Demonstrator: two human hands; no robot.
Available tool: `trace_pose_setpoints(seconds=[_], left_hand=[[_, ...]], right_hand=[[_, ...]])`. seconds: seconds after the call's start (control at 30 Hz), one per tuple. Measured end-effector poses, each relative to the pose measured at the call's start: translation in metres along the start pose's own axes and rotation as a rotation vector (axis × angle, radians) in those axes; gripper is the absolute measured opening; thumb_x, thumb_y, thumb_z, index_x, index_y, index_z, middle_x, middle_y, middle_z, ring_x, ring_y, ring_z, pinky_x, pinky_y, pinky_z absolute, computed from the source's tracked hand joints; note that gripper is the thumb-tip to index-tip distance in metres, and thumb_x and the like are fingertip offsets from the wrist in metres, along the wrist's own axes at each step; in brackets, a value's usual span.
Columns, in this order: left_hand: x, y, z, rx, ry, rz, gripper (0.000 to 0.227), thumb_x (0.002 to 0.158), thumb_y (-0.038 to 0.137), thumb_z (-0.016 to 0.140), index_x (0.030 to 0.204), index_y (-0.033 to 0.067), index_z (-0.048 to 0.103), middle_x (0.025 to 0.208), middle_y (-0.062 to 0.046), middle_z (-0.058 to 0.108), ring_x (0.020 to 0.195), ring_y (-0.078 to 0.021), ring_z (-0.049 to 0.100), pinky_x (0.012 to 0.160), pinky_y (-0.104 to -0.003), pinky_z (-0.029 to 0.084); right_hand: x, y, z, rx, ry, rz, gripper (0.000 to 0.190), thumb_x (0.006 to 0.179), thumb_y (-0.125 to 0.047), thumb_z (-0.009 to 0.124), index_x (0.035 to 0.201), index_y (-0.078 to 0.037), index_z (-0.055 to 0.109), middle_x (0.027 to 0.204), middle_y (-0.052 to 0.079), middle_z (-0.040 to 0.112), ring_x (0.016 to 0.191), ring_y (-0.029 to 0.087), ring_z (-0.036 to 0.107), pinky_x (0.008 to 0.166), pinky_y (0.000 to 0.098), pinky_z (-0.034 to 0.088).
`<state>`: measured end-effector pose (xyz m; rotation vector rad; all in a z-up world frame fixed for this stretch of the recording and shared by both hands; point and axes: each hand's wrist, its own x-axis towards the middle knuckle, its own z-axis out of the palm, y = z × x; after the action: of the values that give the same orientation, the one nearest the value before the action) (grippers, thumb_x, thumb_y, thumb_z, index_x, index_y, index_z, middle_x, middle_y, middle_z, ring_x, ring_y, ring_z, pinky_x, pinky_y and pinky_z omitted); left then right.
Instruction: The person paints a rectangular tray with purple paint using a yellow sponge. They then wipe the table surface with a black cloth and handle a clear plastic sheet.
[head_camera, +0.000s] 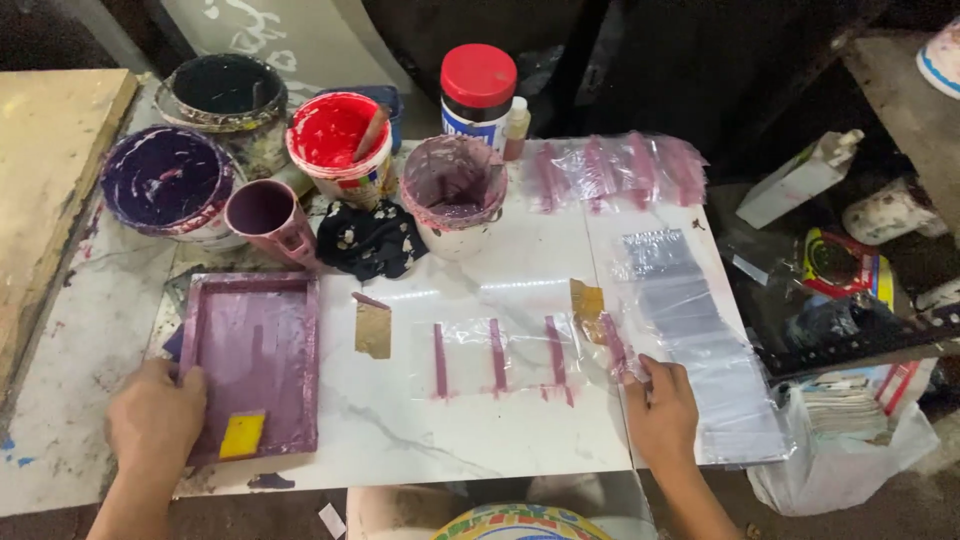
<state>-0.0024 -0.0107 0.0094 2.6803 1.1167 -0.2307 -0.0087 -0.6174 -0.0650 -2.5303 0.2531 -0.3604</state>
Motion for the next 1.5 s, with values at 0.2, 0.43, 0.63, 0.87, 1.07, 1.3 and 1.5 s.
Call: trace_pose_setpoints(seconds=[0.2,0.43,0.63,0.87,1.07,1.3,1.5], left_hand=[[-0.008,0.001,0.001,-0.068,0.033,0.029,0.052,0.1,0.042,0.052,0.133,0.0066,0.069,0.121,-0.027,0.074,0.114,-0.051,0.066,0.091,-0.06,0.052],[-0.015,0.006,-0.002,-0.146,-0.002,-0.04,0.054,0.101,0.043,0.054,0.135,0.003,0.065,0.117,-0.034,0.074,0.112,-0.0533,0.065,0.09,-0.06,0.052],[-0.039,0.017,0.005,-0.164,0.274,0.118,0.062,0.102,0.04,0.062,0.147,-0.003,0.053,0.136,-0.028,0.057,0.126,-0.0424,0.051,0.098,-0.058,0.045],[-0.098,0.088,0.059,-0.337,0.634,0.717,0.043,0.09,0.02,0.077,0.131,0.0085,0.069,0.118,-0.012,0.067,0.101,-0.0304,0.065,0.075,-0.043,0.056],[-0.111,0.161,0.103,-0.351,0.18,0.695,0.042,0.096,0.027,0.06,0.137,0.0143,0.061,0.113,-0.011,0.062,0.099,-0.0364,0.061,0.065,-0.055,0.053],[-0.093,0.184,0.104,0.019,-0.045,0.583,0.037,0.103,0.034,0.054,0.137,0.0268,0.065,0.118,-0.002,0.068,0.089,-0.0175,0.075,0.076,-0.032,0.064],[-0.079,0.182,0.11,-0.086,-0.046,0.607,0.023,0.099,0.03,0.062,0.119,0.0267,0.071,0.103,0.001,0.072,0.085,-0.0162,0.076,0.072,-0.031,0.064]], right_hand=[[-0.001,-0.002,-0.004,0.082,0.005,0.037,0.05,0.094,-0.027,0.063,0.139,-0.006,0.06,0.125,0.008,0.058,0.088,0.02,0.063,0.086,0.0398,0.052],[-0.002,0.006,-0.001,0.075,0.019,0.006,0.051,0.095,-0.031,0.063,0.14,-0.007,0.061,0.126,0.009,0.058,0.09,0.021,0.063,0.087,0.0406,0.053],[-0.003,-0.001,-0.006,0.083,0.008,0.011,0.05,0.095,-0.028,0.063,0.14,-0.007,0.061,0.13,0.008,0.057,0.094,0.022,0.062,0.087,0.0414,0.053],[-0.006,0.002,0.002,0.217,0.159,-0.158,0.02,0.096,-0.011,0.066,0.114,-0.004,0.072,0.117,0.007,0.061,0.096,0.019,0.065,0.084,0.0329,0.052],[0.001,0.004,-0.01,0.314,0.191,-0.201,0.013,0.098,-0.01,0.062,0.106,-0.004,0.07,0.11,0.011,0.063,0.094,0.021,0.064,0.079,0.0316,0.05],[0.082,0.019,0.003,-0.165,0.079,-0.395,0.018,0.093,-0.019,0.07,0.109,-0.022,0.078,0.097,-0.001,0.064,0.093,0.021,0.066,0.085,0.0325,0.054],[0.132,0.037,0.022,-0.329,-0.233,-0.297,0.022,0.094,-0.026,0.066,0.111,-0.031,0.079,0.108,-0.002,0.065,0.108,0.025,0.061,0.094,0.0401,0.049]])
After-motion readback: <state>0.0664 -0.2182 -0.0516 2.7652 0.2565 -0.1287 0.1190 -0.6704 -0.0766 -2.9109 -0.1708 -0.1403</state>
